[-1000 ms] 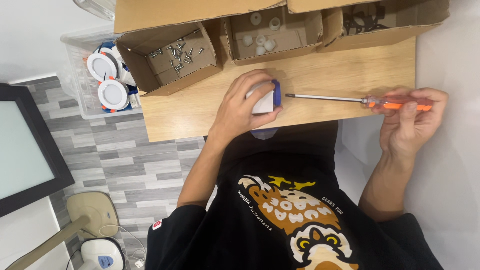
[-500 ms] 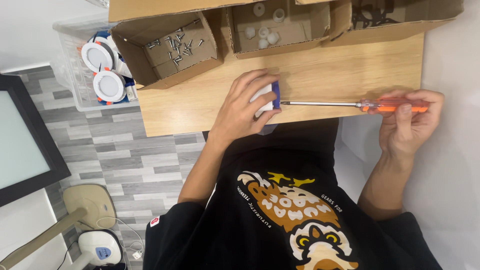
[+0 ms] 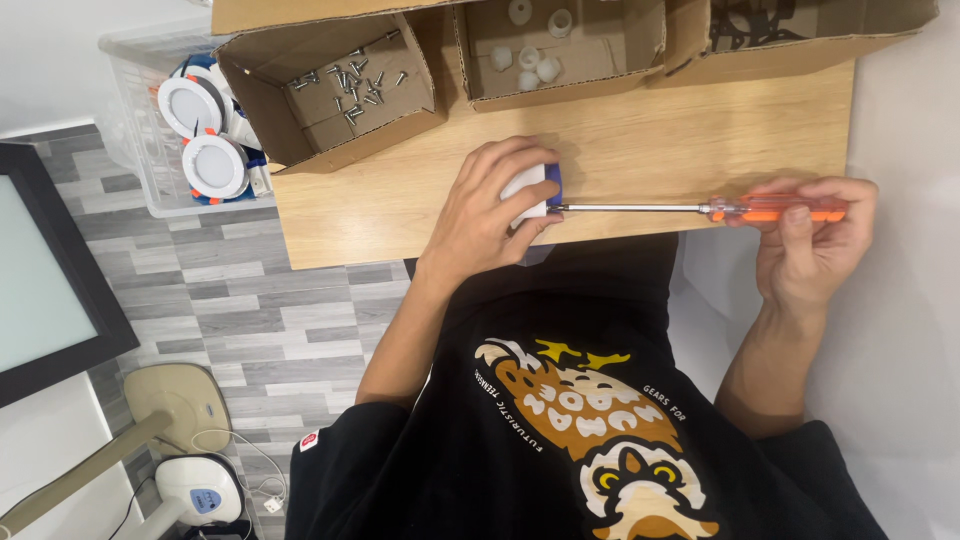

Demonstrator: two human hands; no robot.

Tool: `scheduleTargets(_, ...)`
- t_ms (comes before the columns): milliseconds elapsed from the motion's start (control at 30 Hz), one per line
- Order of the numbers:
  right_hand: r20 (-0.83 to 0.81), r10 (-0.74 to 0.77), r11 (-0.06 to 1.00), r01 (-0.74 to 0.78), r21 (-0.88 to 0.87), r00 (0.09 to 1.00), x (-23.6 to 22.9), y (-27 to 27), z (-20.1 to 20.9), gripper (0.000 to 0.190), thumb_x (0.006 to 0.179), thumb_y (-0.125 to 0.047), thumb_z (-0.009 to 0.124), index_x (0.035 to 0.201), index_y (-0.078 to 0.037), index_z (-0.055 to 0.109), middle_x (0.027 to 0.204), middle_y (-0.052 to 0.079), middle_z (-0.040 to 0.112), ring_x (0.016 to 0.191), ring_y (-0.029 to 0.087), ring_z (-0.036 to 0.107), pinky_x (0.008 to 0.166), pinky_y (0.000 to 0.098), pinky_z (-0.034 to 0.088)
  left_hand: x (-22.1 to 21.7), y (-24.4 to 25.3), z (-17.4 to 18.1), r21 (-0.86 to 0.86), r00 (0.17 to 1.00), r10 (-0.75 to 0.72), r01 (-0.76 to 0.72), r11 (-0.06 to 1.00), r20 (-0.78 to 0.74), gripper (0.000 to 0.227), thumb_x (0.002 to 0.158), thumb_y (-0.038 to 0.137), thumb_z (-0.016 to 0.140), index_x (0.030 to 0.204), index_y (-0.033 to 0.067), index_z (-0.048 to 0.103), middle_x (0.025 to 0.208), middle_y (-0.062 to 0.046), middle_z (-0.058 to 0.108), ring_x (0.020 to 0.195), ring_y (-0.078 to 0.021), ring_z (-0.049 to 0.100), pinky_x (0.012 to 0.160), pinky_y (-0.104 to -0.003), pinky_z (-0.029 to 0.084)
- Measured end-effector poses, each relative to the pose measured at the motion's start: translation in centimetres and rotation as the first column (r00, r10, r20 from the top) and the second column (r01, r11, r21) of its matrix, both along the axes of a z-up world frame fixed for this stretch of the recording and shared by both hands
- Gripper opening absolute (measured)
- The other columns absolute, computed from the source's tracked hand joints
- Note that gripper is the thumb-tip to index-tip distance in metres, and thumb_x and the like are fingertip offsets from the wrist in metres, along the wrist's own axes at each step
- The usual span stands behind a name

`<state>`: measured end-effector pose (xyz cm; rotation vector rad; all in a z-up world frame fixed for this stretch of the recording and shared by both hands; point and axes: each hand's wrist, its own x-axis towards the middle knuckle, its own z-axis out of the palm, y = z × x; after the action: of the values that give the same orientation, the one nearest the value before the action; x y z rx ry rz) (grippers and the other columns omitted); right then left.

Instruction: The person uses a screwdriver to tighten a screw on a white and blue plastic component. They then pick up a blue plastic piece and a white plastic piece, inspecting them by turning them over and feeling the edges. The person places the pieces back into a cardboard box and continues to handle similar components.

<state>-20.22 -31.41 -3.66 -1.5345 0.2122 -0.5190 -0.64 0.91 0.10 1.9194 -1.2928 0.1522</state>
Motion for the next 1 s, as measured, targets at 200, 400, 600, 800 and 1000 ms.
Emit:
scheduleTargets(200, -0.038, -0.006, 1.0, 0.006, -0.013, 0.999, 0.0, -0.1, 0.2, 0.028, 0.123, -0.025, 0.061, 0.125, -0.007, 0.04, 0.111, 0.031, 0.064, 0.075, 0.045, 0.065, 0.076, 0.0577, 0.065, 0.0, 0.0, -0.1, -0.01, 1.0, -0.014, 0.014, 1.0, -0.007, 0.024, 0.111, 0.03, 0.072, 0.116, 0.0067, 0.073, 0.138, -0.014, 0.065, 0.132, -0.0379, 0.061, 0.106, -0.053, 0.054)
scheduleTargets(400, -0.272, -0.059, 0.998, 0.049, -0.044, 0.96, -1.3, -1.3, -0.4, 0.036, 0.123, -0.028, 0.065, 0.119, 0.006, 0.056, 0.093, 0.031, 0.065, 0.075, 0.048, 0.074, 0.052, 0.0422, 0.06, 0.1, 0.1, -0.6, -0.011, 1.0, -0.025, 0.025, 1.0, -0.005, 0.02, 0.11, 0.027, 0.074, 0.12, 0.0089, 0.074, 0.138, -0.014, 0.066, 0.134, -0.0392, 0.061, 0.107, -0.054, 0.053)
scheduleTargets(600, -0.237, 0.094, 0.99, -0.115, -0.077, 0.967, -2.2, -2.9, -0.8, 0.02, 0.113, -0.003, 0.071, 0.126, 0.008, 0.06, 0.106, 0.03, 0.069, 0.086, 0.042, 0.077, 0.073, 0.0422, 0.069, 0.0, 0.1, -0.4, 0.001, 1.0, -0.017, 0.017, 1.0, -0.01, 0.017, 0.11, 0.023, 0.074, 0.12, 0.0097, 0.075, 0.138, -0.013, 0.065, 0.133, -0.0386, 0.061, 0.106, -0.053, 0.052)
scheduleTargets(800, -0.101, 0.185, 0.978, -0.194, -0.082, 0.977, -2.2, -3.7, -1.3, 0.03, 0.095, 0.008, 0.08, 0.116, 0.0, 0.061, 0.128, 0.028, 0.069, 0.116, 0.035, 0.075, 0.108, 0.0438, 0.07, 0.0, 0.1, -0.5, -0.008, 1.0, -0.014, 0.014, 1.0, -0.009, 0.016, 0.11, 0.023, 0.073, 0.12, 0.0099, 0.075, 0.138, -0.013, 0.065, 0.132, -0.0388, 0.06, 0.108, -0.055, 0.052)
scheduleTargets(1000, -0.044, 0.232, 0.968, -0.235, -0.084, 0.972, -0.7, -1.6, 0.9, 0.03, 0.109, -0.019, 0.067, 0.131, -0.001, 0.059, 0.147, 0.03, 0.064, 0.128, 0.046, 0.075, 0.121, 0.0554, 0.065, 0.0, 0.1, -0.6, -0.006, 1.0, -0.015, 0.015, 1.0, -0.003, 0.016, 0.11, 0.022, 0.074, 0.121, 0.0102, 0.075, 0.137, -0.013, 0.065, 0.131, -0.0387, 0.06, 0.106, -0.054, 0.052)
